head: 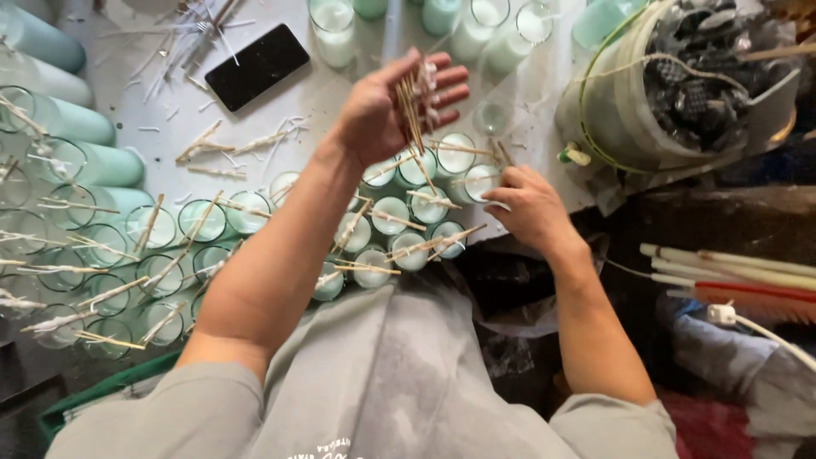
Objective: Inserting wicks into glass jars filled with wax to prepare candles.
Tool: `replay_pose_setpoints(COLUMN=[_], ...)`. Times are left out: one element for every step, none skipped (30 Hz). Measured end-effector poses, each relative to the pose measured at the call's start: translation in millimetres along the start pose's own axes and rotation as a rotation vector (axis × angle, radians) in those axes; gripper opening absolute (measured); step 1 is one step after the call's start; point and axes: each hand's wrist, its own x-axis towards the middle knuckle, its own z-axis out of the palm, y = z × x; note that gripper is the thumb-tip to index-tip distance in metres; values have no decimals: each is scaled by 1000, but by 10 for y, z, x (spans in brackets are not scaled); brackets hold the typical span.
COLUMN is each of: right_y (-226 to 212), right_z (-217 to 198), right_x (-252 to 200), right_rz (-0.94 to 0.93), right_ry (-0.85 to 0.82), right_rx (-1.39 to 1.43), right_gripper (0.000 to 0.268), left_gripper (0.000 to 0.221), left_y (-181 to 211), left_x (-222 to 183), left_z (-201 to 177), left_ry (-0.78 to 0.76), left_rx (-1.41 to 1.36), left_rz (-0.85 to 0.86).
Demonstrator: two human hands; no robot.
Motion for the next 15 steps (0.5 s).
replay_pose_setpoints(right_y=[-203, -408, -639, -742, -847, -946, -954, -962, -968, -983, -1001, -1020, -1015, -1009, -995], right_z=[-310, -616, -912, -968, -1026, -1089, -1066, -1051, -1040, -1058, -1068, -1073, -1035, -997, -963], right_x=[105, 203, 243, 385, 493, 601, 726, 855, 1000, 1033, 1070, 1109, 1133, 1156, 1174], right_rz=[-10, -28, -38, -40, 48, 136, 140, 152, 160, 159, 164, 169, 166, 149, 134], right_ry=[4, 179, 345, 339, 430, 520, 528, 453, 378, 386, 369, 353, 347, 369, 394], right_rx=[-3, 186, 382, 385, 393, 399, 394, 462, 529, 523, 563, 603, 605, 550, 494], right_gripper=[19, 8, 12, 12, 8, 9, 9, 19, 32, 32, 31, 30, 30, 29, 29], left_gripper=[56, 50, 45, 45, 39, 33, 33, 29, 24, 24, 23, 23, 23, 27, 32], left_y=[-25, -52, -126, -166, -234, -302, -373, -439, -491, -522, -560, -597, -586, -576, -567], left_x=[-20, -37, -76, -49, -16, 18, 68, 116, 166, 250, 322, 396, 406, 418, 440], left_z=[23, 44, 54, 34, 24, 23, 18, 18, 16, -18, -67, -121, -107, -95, -73], left_ry=[-1, 1, 8, 13, 18, 22, 15, 24, 33, 24, 23, 22, 26, 12, -4], left_rx=[0, -9, -22, -27, -48, -69, -63, -108, -154, -150, -216, -282, -286, -284, -279], left_rz=[11, 6, -9, -9, 23, 55, 52, 80, 112, 113, 177, 241, 244, 250, 252])
